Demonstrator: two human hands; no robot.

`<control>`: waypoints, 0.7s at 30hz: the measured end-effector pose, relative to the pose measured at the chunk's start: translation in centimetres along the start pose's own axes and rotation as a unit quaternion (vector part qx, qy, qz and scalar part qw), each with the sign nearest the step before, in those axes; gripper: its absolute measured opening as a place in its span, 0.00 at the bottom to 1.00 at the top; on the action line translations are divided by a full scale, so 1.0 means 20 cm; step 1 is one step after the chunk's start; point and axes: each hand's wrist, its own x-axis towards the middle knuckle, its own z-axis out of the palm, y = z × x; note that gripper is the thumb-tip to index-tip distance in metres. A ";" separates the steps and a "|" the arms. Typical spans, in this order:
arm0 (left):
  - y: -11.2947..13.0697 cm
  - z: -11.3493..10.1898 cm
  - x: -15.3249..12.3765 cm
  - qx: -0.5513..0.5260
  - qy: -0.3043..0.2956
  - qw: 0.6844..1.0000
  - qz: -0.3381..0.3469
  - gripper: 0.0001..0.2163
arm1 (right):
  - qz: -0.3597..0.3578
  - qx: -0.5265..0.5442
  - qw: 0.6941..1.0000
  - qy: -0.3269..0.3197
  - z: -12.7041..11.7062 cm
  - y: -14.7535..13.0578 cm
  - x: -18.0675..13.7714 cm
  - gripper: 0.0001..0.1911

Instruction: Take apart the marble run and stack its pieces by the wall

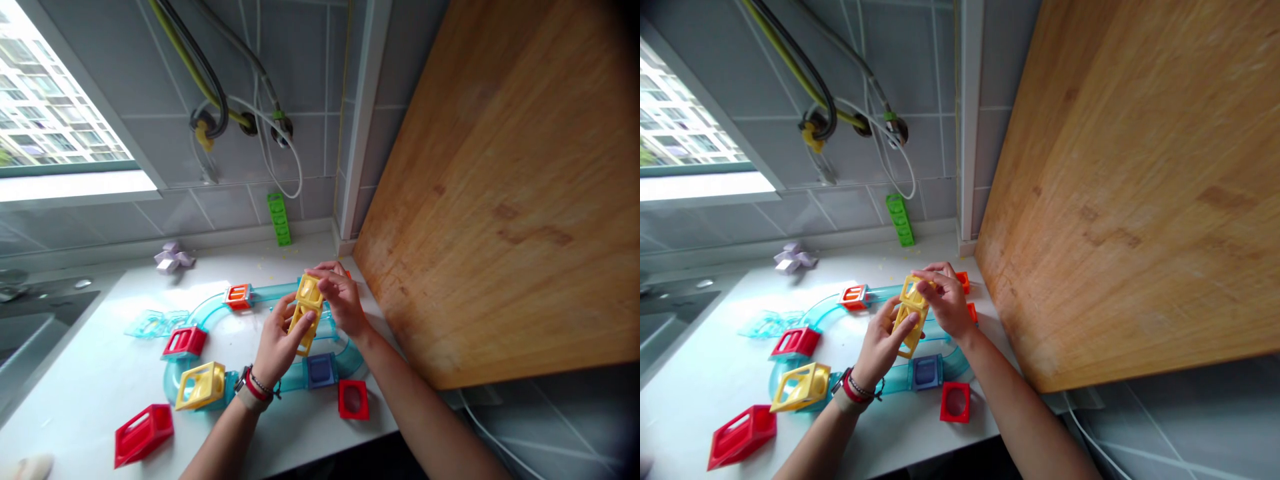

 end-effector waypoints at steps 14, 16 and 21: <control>0.00 0.00 -0.01 0.006 0.028 0.999 0.023 0.28 | 0.056 0.110 0.992 -0.011 0.01 0.01 0.02 0.18; -0.01 0.00 -0.01 0.025 0.035 0.999 0.031 0.28 | 0.030 0.067 0.997 0.014 0.02 0.01 0.02 0.17; -0.01 0.00 -0.01 0.050 0.037 0.998 0.024 0.26 | 0.006 0.000 1.000 0.016 0.02 -0.01 0.00 0.20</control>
